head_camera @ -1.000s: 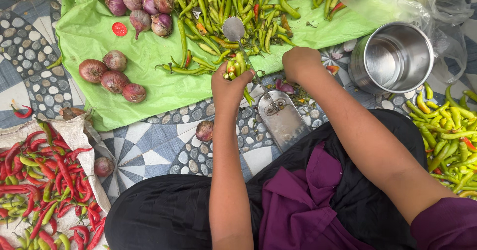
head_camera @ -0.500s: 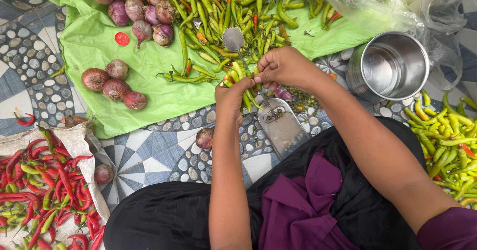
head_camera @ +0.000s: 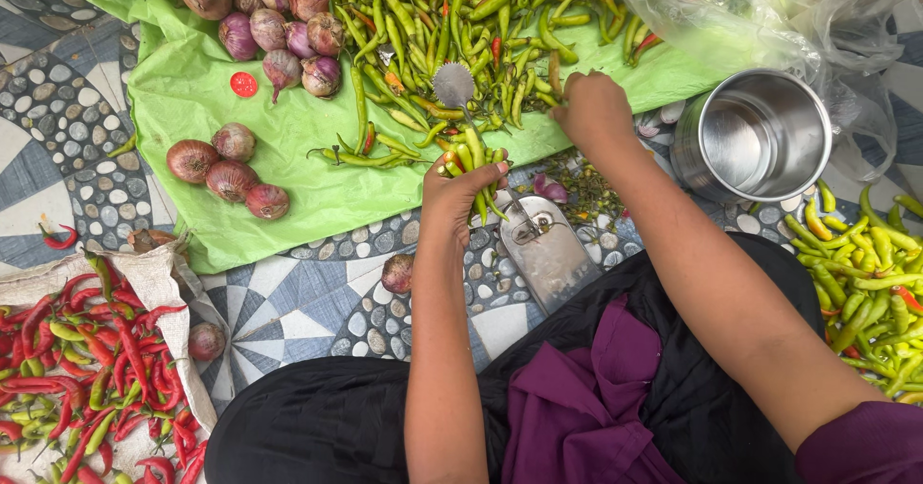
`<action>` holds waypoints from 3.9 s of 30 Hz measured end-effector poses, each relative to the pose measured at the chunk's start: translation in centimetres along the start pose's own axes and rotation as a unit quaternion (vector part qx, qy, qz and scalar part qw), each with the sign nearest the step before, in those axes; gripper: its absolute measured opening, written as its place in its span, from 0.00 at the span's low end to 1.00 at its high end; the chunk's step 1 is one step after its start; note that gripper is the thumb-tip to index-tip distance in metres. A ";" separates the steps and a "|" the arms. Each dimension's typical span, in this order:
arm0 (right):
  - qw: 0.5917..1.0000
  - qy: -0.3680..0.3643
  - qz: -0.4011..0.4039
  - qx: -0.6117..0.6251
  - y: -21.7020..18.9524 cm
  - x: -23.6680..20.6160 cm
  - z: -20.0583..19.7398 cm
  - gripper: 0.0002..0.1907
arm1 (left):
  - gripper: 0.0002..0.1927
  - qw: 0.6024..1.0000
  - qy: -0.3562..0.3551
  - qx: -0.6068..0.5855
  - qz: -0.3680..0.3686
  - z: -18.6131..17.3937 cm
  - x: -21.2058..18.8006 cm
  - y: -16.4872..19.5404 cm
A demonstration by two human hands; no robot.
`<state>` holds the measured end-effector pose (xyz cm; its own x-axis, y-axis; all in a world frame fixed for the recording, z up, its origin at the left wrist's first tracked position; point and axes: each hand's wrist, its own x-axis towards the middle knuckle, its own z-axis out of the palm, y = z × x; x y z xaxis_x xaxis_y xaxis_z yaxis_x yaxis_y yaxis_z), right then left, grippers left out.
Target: The person sits on the floor and uses a traditional Indian blade to trim the stems off green chilies. They pick up chilies from a pile, cut the stems, and place the trimmed chilies into a metal container.
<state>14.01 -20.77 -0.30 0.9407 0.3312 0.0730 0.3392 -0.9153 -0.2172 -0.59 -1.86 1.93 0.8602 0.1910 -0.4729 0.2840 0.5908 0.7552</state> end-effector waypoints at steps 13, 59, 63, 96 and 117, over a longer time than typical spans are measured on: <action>0.841 -0.343 0.041 0.417 -3.5 -1.9 -8.0 0.11 | 0.21 0.997 0.035 -0.063 -0.022 0.8 -0.3 0.1; 0.695 -0.333 0.155 0.618 -5.1 -1.1 -1.6 0.07 | 0.23 0.904 0.172 0.354 0.167 -0.9 -1.1 1.9; 0.721 -0.346 0.135 0.586 -5.1 -1.1 -1.8 0.06 | 0.23 0.852 0.158 0.440 0.236 -0.5 -1.7 2.6; 0.983 -0.154 -0.052 0.088 -2.4 -0.1 -1.6 0.12 | 0.26 0.989 0.006 -0.144 0.022 -1.2 -0.8 1.9; 0.799 -0.246 -0.003 0.548 -6.5 -3.9 -9.0 0.18 | 0.22 0.991 -0.014 -0.127 0.034 0.5 -1.0 1.4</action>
<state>8.14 -18.21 9.61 0.7316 0.6316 -0.2567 -0.1189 -0.2526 -0.9602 -0.81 -1.63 3.65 0.8857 0.2171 -0.4103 0.1128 0.7568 0.6439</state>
